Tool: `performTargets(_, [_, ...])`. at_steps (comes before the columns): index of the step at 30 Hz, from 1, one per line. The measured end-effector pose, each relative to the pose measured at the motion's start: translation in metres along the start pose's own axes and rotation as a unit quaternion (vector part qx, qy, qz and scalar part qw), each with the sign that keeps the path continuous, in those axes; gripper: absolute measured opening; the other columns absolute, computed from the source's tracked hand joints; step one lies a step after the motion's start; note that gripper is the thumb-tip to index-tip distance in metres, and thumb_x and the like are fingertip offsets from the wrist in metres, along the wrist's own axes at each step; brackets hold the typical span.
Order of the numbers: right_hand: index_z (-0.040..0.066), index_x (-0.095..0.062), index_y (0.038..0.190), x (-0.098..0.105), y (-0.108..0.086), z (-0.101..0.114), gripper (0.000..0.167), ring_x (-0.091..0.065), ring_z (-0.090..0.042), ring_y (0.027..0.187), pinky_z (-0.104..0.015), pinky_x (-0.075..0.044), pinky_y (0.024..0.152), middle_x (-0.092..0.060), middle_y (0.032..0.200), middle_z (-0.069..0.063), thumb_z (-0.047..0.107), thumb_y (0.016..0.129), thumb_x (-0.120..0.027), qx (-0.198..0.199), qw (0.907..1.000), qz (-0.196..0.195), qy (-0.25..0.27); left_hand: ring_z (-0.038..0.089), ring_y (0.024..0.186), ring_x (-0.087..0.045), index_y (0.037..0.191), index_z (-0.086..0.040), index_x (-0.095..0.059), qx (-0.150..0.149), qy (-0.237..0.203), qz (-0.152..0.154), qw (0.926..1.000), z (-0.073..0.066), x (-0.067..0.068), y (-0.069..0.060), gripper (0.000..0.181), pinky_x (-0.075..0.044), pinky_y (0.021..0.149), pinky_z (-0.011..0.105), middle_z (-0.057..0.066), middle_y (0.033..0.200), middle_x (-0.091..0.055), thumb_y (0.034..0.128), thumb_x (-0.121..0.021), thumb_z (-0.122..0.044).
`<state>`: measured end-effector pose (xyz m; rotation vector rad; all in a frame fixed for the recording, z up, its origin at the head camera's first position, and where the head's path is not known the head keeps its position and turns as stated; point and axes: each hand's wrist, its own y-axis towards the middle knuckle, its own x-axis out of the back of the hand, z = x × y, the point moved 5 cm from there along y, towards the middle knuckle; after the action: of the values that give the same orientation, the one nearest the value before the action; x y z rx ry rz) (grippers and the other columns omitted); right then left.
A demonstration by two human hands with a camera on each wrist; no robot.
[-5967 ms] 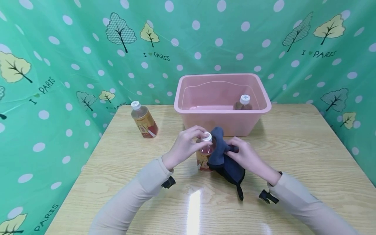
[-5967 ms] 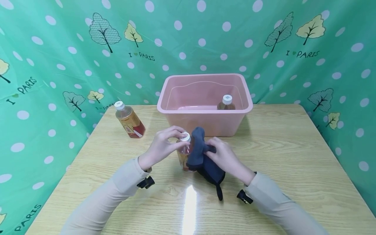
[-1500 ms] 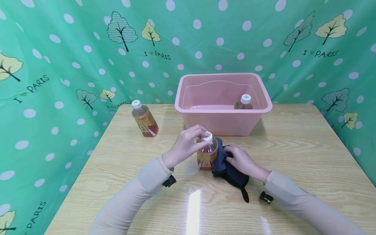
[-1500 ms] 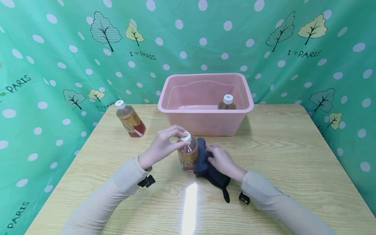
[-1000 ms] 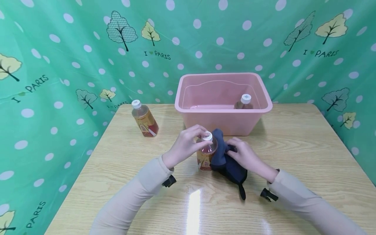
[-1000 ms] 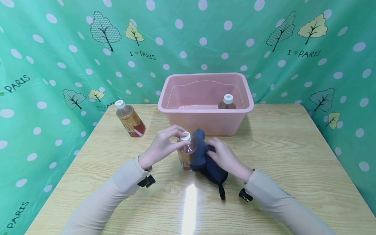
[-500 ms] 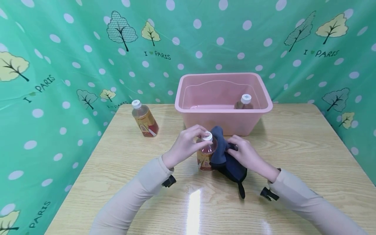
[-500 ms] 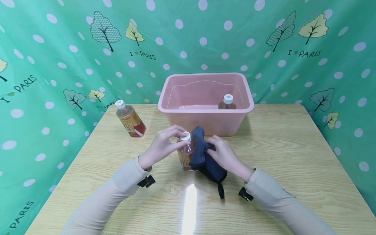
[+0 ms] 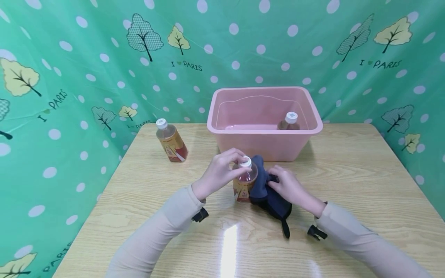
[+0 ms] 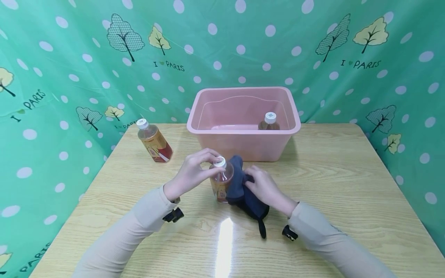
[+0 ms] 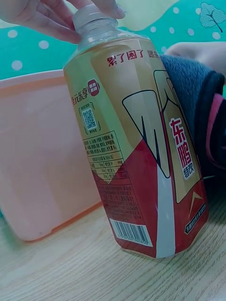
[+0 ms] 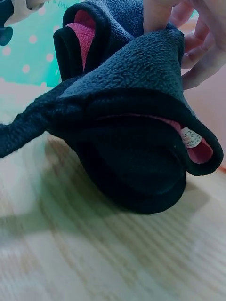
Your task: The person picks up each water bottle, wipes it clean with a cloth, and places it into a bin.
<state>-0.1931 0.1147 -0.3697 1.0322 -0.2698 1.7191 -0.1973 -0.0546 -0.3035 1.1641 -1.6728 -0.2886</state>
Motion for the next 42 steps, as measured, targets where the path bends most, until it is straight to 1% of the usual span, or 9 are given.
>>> performTargets(5, [-0.003, -0.062, 0.092, -0.008, -0.002, -0.006, 0.020, -0.057, -0.023, 0.082, -0.037, -0.048, 0.069, -0.058, 0.087, -0.010, -0.009, 0.072, -0.063, -0.010, 0.9998, 0.015, -0.002, 0.009, 0.074, -0.057, 0.080, -0.002, -0.063, 0.008, -0.006, 0.006, 0.9999, 0.000, 0.000, -0.001, 0.016, -0.049, 0.066, 0.016, 0.005, 0.084, -0.060, 0.0718, -0.073, -0.011])
performTargets(9, [-0.005, -0.062, 0.093, -0.013, -0.003, -0.010, 0.022, -0.057, -0.026, 0.084, -0.040, -0.048, 0.072, -0.059, 0.088, -0.012, -0.009, 0.071, -0.064, -0.014, 0.9997, 0.020, -0.008, 0.009, 0.074, -0.056, 0.080, -0.002, -0.063, 0.012, -0.007, 0.009, 0.9999, 0.000, -0.001, -0.001, 0.015, -0.049, 0.067, 0.015, 0.005, 0.085, -0.060, 0.0725, -0.072, -0.011])
performTargets(14, [-0.005, -0.062, 0.093, -0.018, -0.004, -0.013, 0.023, -0.057, -0.025, 0.082, -0.039, -0.048, 0.070, -0.057, 0.086, -0.010, -0.009, 0.071, -0.064, -0.021, 0.9994, 0.024, -0.015, 0.009, 0.074, -0.057, 0.080, -0.002, -0.063, 0.013, -0.007, 0.009, 0.9998, 0.000, -0.001, -0.002, 0.015, -0.049, 0.067, 0.016, 0.006, 0.085, -0.060, 0.0725, -0.072, -0.011])
performTargets(20, [-0.004, -0.062, 0.094, -0.023, -0.004, -0.017, 0.022, -0.057, -0.024, 0.080, -0.038, -0.047, 0.068, -0.056, 0.086, -0.010, -0.007, 0.073, -0.064, -0.029, 0.9985, 0.041, -0.022, 0.009, 0.074, -0.057, 0.080, -0.002, -0.063, 0.014, -0.006, 0.009, 0.9998, 0.000, 0.000, -0.002, 0.015, -0.049, 0.067, 0.017, 0.006, 0.085, -0.060, 0.0726, -0.072, -0.011])
performTargets(28, [-0.004, -0.061, 0.094, -0.028, -0.005, -0.022, 0.022, -0.058, -0.026, 0.083, -0.039, -0.049, 0.071, -0.059, 0.089, -0.014, -0.007, 0.072, -0.064, -0.027, 0.9984, 0.045, -0.019, 0.009, 0.074, -0.057, 0.080, -0.002, -0.063, 0.005, -0.001, 0.004, 1.0000, -0.001, 0.000, -0.001, 0.016, -0.049, 0.067, 0.015, 0.006, 0.084, -0.061, 0.0719, -0.073, -0.011])
performTargets(35, [-0.003, -0.061, 0.095, -0.031, -0.006, -0.025, 0.021, -0.058, -0.027, 0.085, -0.040, -0.048, 0.072, -0.059, 0.091, -0.013, -0.006, 0.074, -0.064, -0.040, 0.9972, 0.059, -0.023, 0.010, 0.074, -0.057, 0.081, -0.001, -0.063, 0.007, -0.006, 0.004, 1.0000, -0.001, 0.000, -0.002, 0.016, -0.049, 0.067, 0.016, 0.006, 0.085, -0.061, 0.0715, -0.073, -0.011])
performTargets(42, [-0.002, -0.062, 0.092, -0.028, -0.007, -0.024, 0.019, -0.058, -0.027, 0.084, -0.041, -0.048, 0.073, -0.059, 0.090, -0.012, -0.007, 0.073, -0.063, -0.034, 0.9983, 0.046, -0.011, 0.009, 0.074, -0.057, 0.081, -0.002, -0.062, 0.006, -0.006, 0.008, 0.9999, -0.001, 0.001, -0.001, 0.016, -0.049, 0.067, 0.015, 0.006, 0.084, -0.060, 0.0724, -0.072, -0.011])
